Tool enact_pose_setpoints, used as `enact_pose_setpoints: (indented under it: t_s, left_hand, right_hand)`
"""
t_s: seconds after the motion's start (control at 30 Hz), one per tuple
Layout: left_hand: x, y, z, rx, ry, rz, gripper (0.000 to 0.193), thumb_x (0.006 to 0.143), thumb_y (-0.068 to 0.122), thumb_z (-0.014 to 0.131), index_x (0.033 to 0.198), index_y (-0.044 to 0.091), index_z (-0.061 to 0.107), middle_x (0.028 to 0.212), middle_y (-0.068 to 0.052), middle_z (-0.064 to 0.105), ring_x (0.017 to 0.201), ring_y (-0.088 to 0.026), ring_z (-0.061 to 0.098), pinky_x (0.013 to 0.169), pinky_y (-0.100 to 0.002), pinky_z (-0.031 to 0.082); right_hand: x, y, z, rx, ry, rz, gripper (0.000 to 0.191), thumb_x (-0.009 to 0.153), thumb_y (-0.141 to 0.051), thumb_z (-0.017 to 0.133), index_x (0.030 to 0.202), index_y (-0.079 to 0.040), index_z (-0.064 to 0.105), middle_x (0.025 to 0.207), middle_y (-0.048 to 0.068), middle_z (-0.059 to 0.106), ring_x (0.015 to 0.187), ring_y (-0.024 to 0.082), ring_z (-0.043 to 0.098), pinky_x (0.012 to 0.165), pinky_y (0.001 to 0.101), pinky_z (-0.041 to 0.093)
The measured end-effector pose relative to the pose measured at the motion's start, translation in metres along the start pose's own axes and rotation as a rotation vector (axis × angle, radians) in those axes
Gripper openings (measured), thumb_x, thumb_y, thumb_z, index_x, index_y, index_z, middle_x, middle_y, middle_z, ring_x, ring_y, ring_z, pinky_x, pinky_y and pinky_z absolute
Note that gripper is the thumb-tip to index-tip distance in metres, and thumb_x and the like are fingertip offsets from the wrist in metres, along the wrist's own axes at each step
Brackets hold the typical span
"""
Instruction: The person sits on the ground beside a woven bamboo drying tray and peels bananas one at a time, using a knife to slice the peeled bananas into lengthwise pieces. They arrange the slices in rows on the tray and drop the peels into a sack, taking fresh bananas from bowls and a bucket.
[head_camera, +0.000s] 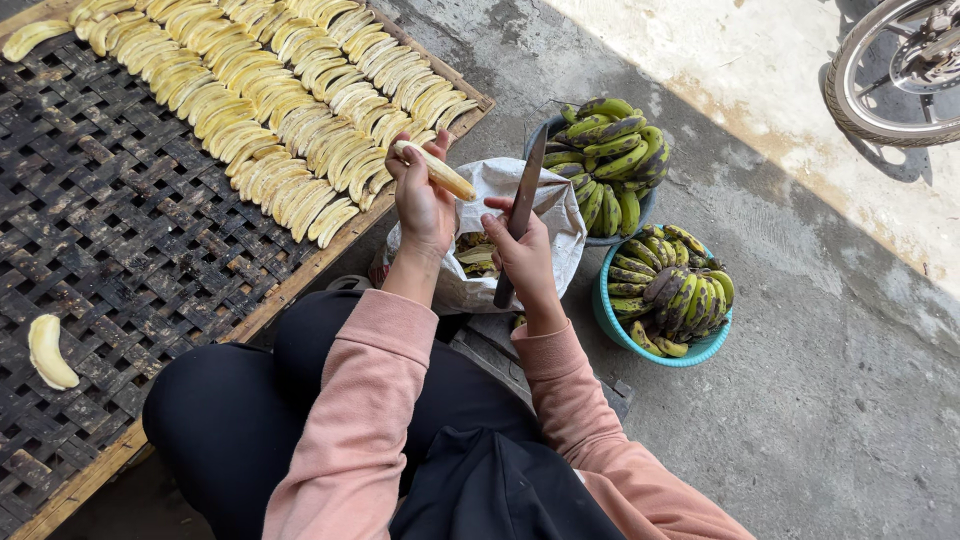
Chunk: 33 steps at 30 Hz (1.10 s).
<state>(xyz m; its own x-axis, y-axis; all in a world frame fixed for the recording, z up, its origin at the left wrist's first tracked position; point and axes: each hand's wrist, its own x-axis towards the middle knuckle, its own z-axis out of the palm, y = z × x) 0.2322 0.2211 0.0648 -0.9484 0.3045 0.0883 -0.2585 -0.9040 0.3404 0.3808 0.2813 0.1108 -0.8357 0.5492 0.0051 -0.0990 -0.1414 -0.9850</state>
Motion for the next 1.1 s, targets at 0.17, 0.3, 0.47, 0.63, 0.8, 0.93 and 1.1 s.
enact_pose_setpoints:
  t_s: [0.17, 0.3, 0.47, 0.63, 0.8, 0.93, 1.1]
  left_hand:
    - [-0.010, 0.000, 0.011, 0.073, 0.001, -0.086, 0.025, 0.111, 0.020, 0.041, 0.135, 0.014, 0.034, 0.111, -0.010, 0.056, 0.135, -0.027, 0.051, 0.122, -0.043, 0.033]
    - [-0.009, -0.002, 0.012, 0.118, -0.028, -0.055, 0.023, 0.114, 0.020, 0.041, 0.135, 0.012, 0.035, 0.111, -0.010, 0.055, 0.129, -0.024, 0.051, 0.126, -0.044, 0.032]
    - [-0.011, -0.003, 0.012, 0.114, -0.054, -0.051, 0.020, 0.116, 0.019, 0.040, 0.134, 0.012, 0.035, 0.111, -0.009, 0.053, 0.122, -0.019, 0.052, 0.130, -0.044, 0.031]
    - [-0.014, -0.001, 0.016, 0.096, -0.018, -0.126, 0.023, 0.112, 0.019, 0.039, 0.133, 0.015, 0.035, 0.110, -0.008, 0.054, 0.122, -0.018, 0.053, 0.123, -0.043, 0.033]
    - [-0.008, 0.005, 0.008, 0.263, 0.098, -0.092, 0.025, 0.113, 0.024, 0.039, 0.136, 0.016, 0.037, 0.116, -0.009, 0.056, 0.115, -0.017, 0.049, 0.111, -0.040, 0.034]
    - [-0.001, 0.015, -0.006, 0.391, 0.330, -0.176, 0.022, 0.109, 0.030, 0.040, 0.129, 0.020, 0.038, 0.115, -0.007, 0.057, 0.113, -0.016, 0.052, 0.101, -0.047, 0.037]
    - [-0.001, 0.013, -0.009, 0.178, 0.387, -0.340, 0.022, 0.106, 0.033, 0.045, 0.123, 0.021, 0.036, 0.109, -0.006, 0.053, 0.099, -0.023, 0.059, 0.087, -0.049, 0.054]
  right_hand:
    - [0.002, 0.005, 0.009, 0.020, -0.015, -0.014, 0.029, 0.097, -0.012, 0.074, 0.121, -0.001, 0.065, 0.076, -0.006, 0.053, 0.054, 0.001, 0.045, 0.045, 0.0205, 0.035]
    - [0.005, 0.005, 0.012, 0.072, 0.004, 0.043, 0.024, 0.098, -0.012, 0.072, 0.115, 0.002, 0.063, 0.079, -0.003, 0.061, 0.053, 0.003, 0.048, 0.044, 0.0210, 0.037]
    - [0.007, 0.001, 0.016, 0.057, 0.021, 0.003, 0.023, 0.096, -0.011, 0.074, 0.115, -0.002, 0.064, 0.077, -0.005, 0.055, 0.054, 0.002, 0.046, 0.044, 0.0205, 0.036]
    - [0.010, 0.006, 0.020, 0.077, 0.064, 0.012, 0.019, 0.098, -0.016, 0.070, 0.109, -0.002, 0.065, 0.081, -0.004, 0.063, 0.052, 0.003, 0.050, 0.044, 0.0207, 0.039]
    - [0.020, 0.038, -0.010, 0.014, 0.082, 0.023, 0.017, 0.098, -0.015, 0.073, 0.107, -0.002, 0.066, 0.076, -0.002, 0.058, 0.051, 0.004, 0.047, 0.044, 0.0212, 0.036]
    - [0.035, 0.074, -0.075, -0.332, 0.072, 0.036, 0.016, 0.100, -0.013, 0.074, 0.108, 0.001, 0.071, 0.076, -0.002, 0.057, 0.058, 0.004, 0.046, 0.050, 0.0219, 0.034]
    - [0.028, 0.094, -0.171, -0.771, 0.122, 0.118, 0.042, 0.083, -0.005, 0.063, 0.124, 0.002, 0.065, 0.078, 0.001, 0.068, 0.059, 0.009, 0.061, 0.052, 0.0261, 0.047]
